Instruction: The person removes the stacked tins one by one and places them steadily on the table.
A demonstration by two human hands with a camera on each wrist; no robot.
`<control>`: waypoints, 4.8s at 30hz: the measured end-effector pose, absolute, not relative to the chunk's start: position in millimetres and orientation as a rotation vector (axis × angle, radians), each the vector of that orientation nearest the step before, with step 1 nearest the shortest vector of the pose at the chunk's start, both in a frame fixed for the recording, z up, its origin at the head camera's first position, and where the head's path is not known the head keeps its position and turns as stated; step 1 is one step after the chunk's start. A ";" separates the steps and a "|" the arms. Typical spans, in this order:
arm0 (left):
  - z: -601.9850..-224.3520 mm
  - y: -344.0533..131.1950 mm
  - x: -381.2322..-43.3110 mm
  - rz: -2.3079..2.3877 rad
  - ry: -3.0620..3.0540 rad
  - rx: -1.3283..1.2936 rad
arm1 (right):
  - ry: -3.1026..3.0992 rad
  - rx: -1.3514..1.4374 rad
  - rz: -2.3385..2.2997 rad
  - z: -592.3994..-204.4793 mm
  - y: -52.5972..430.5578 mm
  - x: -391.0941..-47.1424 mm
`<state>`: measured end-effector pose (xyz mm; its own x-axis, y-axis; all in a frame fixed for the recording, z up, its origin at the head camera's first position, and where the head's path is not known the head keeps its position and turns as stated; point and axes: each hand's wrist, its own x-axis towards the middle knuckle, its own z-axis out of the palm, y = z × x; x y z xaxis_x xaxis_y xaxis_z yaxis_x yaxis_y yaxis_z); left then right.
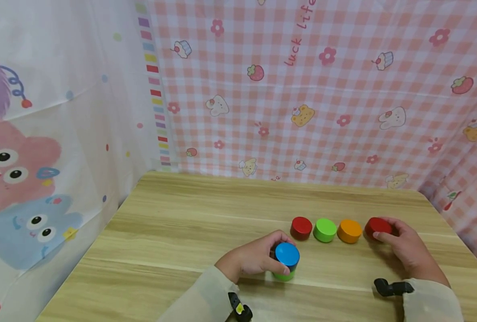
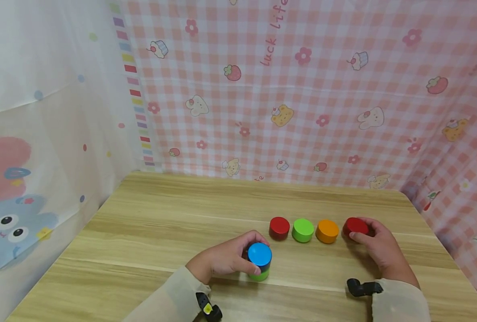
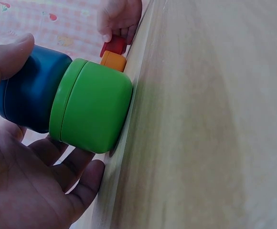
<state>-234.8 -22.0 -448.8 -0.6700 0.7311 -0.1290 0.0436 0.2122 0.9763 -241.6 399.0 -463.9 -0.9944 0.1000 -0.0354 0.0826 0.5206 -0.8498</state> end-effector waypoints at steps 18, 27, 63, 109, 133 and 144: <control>-449.2 -22.5 -235.2 1.511 1.881 0.702 | -2.934 -0.131 1.346 -456.0 395.7 -244.5; -448.6 -22.5 -235.1 1.509 1.886 0.702 | -2.935 -0.102 1.312 -457.5 396.6 -245.0; -436.2 -29.0 -233.7 1.444 1.963 0.703 | -2.525 0.202 1.565 -404.6 330.0 -235.1; -442.9 -28.2 -233.6 1.149 2.213 0.751 | -2.662 0.896 1.470 -399.4 231.5 -220.6; -441.1 -25.8 -227.8 1.112 2.282 0.738 | -2.934 0.997 1.410 -400.7 212.2 -213.2; -440.3 -25.9 -227.5 1.113 2.272 0.724 | -2.981 0.955 1.442 -402.2 208.1 -213.2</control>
